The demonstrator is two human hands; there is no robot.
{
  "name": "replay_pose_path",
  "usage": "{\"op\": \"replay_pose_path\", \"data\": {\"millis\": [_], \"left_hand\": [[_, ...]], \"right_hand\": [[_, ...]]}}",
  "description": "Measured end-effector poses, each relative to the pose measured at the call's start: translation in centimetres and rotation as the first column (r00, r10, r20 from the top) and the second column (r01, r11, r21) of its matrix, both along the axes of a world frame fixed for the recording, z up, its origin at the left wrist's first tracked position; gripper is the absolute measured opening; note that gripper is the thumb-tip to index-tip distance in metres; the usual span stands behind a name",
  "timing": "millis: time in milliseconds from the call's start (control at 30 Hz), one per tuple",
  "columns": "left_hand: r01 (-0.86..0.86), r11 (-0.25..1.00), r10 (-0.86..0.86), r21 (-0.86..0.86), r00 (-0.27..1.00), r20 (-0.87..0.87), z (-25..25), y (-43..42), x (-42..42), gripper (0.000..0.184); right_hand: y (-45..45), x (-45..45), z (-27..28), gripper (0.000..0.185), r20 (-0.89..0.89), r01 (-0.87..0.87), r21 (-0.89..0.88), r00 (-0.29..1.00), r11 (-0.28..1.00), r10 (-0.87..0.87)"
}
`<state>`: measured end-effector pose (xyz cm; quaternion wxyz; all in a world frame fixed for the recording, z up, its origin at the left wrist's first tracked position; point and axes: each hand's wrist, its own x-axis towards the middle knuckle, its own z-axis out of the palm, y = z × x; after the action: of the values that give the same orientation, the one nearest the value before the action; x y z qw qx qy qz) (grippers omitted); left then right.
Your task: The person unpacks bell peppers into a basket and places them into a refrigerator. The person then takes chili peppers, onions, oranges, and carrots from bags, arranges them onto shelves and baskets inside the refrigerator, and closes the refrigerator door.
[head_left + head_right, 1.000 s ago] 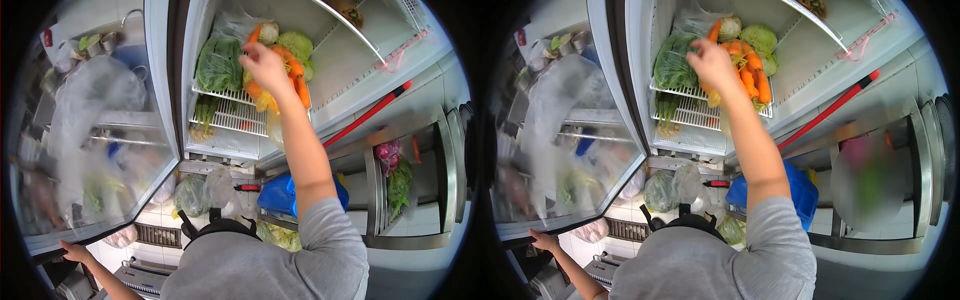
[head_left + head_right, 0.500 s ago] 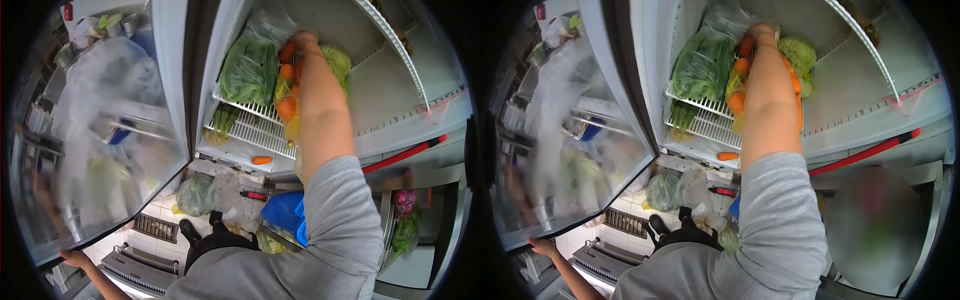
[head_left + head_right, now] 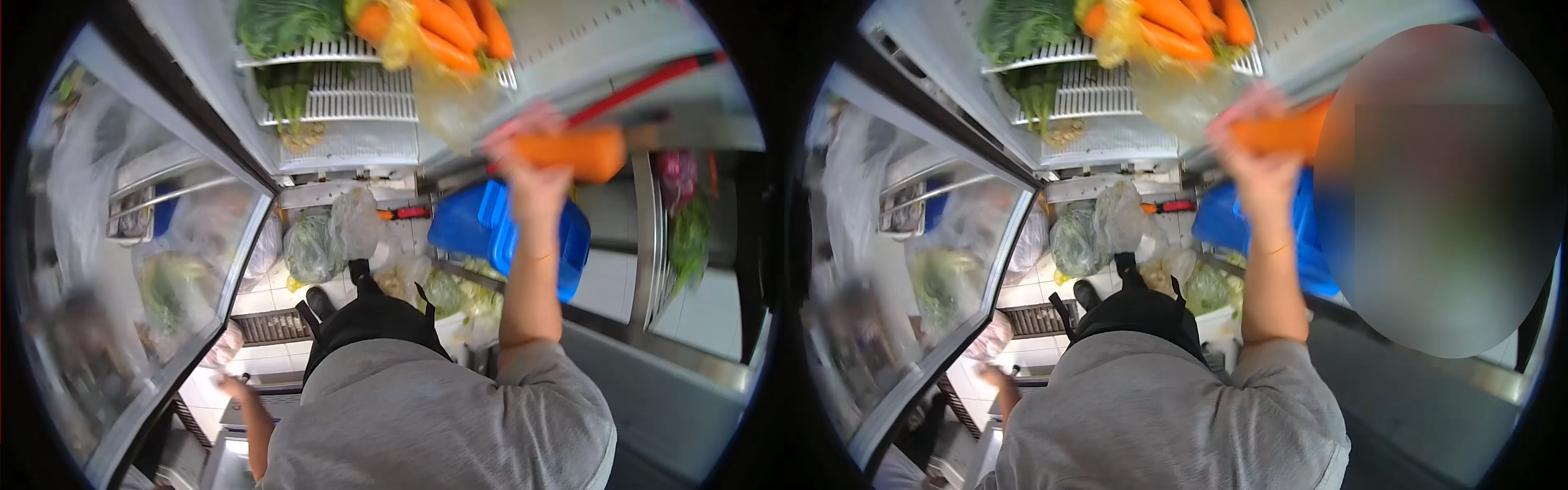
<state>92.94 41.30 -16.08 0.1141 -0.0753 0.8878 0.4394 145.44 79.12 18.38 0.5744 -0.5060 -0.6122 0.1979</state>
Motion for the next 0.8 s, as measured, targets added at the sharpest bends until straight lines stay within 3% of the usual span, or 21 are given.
{"op": "replay_pose_path", "data": {"millis": [33,67,100,133,167,233,267,333,433,467,567,633,667,700,767,800], "left_hand": [[0.176,0.978,-0.135,-0.111,0.943,0.304,-3.5,-1.6,0.6,0.047],[0.255,0.967,-0.228,0.016,0.834,0.502,-5.1,-2.1,2.6,0.047],[0.529,0.848,-0.398,-0.045,0.690,0.605,-3.9,-0.5,4.7,0.047],[0.812,0.584,-0.646,0.002,0.464,0.606,-4.6,-0.1,5.0,0.050],[0.963,0.268,-0.814,-0.010,0.232,0.532,-3.8,1.4,5.9,0.050],[0.985,-0.173,-0.876,-0.024,-0.142,0.461,-3.1,4.5,5.5,0.047],[0.990,-0.140,-0.852,-0.016,-0.112,0.511,-4.1,5.5,4.8,0.046],[0.998,-0.053,-0.837,-0.036,-0.024,0.547,-4.7,7.6,4.1,0.044],[0.993,-0.087,-0.834,-0.082,-0.028,0.552,-8.6,9.1,2.3,0.041],[0.997,-0.043,-0.814,-0.072,0.007,0.581,-10.6,9.1,2.2,0.040],[0.995,0.053,-0.769,-0.083,0.093,0.632,-12.8,9.9,3.2,0.038],[0.991,0.065,-0.793,-0.119,0.123,0.597,-16.2,9.6,3.6,0.037],[0.986,0.142,-0.770,-0.085,0.164,0.617,-17.9,9.1,3.3,0.036],[0.988,0.065,-0.806,-0.137,0.133,0.577,-19.2,8.3,2.9,0.036],[0.965,-0.085,-0.866,-0.247,0.051,0.497,-21.2,7.1,2.1,0.036],[0.945,-0.129,-0.861,-0.300,0.043,0.507,-21.3,7.2,2.0,0.037]], "right_hand": [[-3.1,1.5,-5.8,0.037,0.015,-0.107,-0.125,0.994,0.986,0.109],[-7.6,-0.4,-9.2,0.031,-0.569,-0.281,-0.442,0.822,0.852,-0.024],[-11.8,-0.4,-13.5,0.027,-0.478,-0.182,-0.621,0.859,0.763,-0.184],[-16.7,0.7,-20.6,0.025,-0.527,-0.223,-0.700,0.803,0.678,-0.280],[-22.1,1.6,-24.9,0.023,-0.383,-0.207,-0.810,0.895,0.549,-0.227],[-32.3,1.8,-32.1,0.021,-0.218,-0.092,-0.957,0.855,0.276,-0.471],[-36.3,1.9,-33.7,0.019,-0.227,-0.108,-0.961,0.831,0.254,-0.507],[-41.9,2.8,-37.3,0.025,-0.073,-0.139,-0.989,0.742,-0.046,-0.666],[-44.3,3.5,-42.4,0.038,0.132,-0.004,-0.974,0.802,-0.227,-0.582],[-44.5,4.0,-45.2,0.047,0.196,0.175,-0.981,0.905,-0.089,-0.378],[-39.8,4.3,-54.0,0.050,0.355,0.372,-0.904,0.928,0.210,-0.113],[-34.2,4.4,-60.3,0.048,0.256,0.274,-0.934,0.961,0.228,-0.105],[-31.6,4.4,-64.4,0.046,0.300,0.290,-0.894,0.954,0.341,-0.024],[-29.2,4.3,-68.6,0.045,0.345,0.288,-0.846,0.937,0.450,0.050],[-24.2,3.8,-75.6,0.040,0.695,0.391,-0.524,0.710,0.756,0.114],[-22.1,4.5,-79.2,0.037,0.667,0.432,-0.553,0.742,0.712,0.069]]}}
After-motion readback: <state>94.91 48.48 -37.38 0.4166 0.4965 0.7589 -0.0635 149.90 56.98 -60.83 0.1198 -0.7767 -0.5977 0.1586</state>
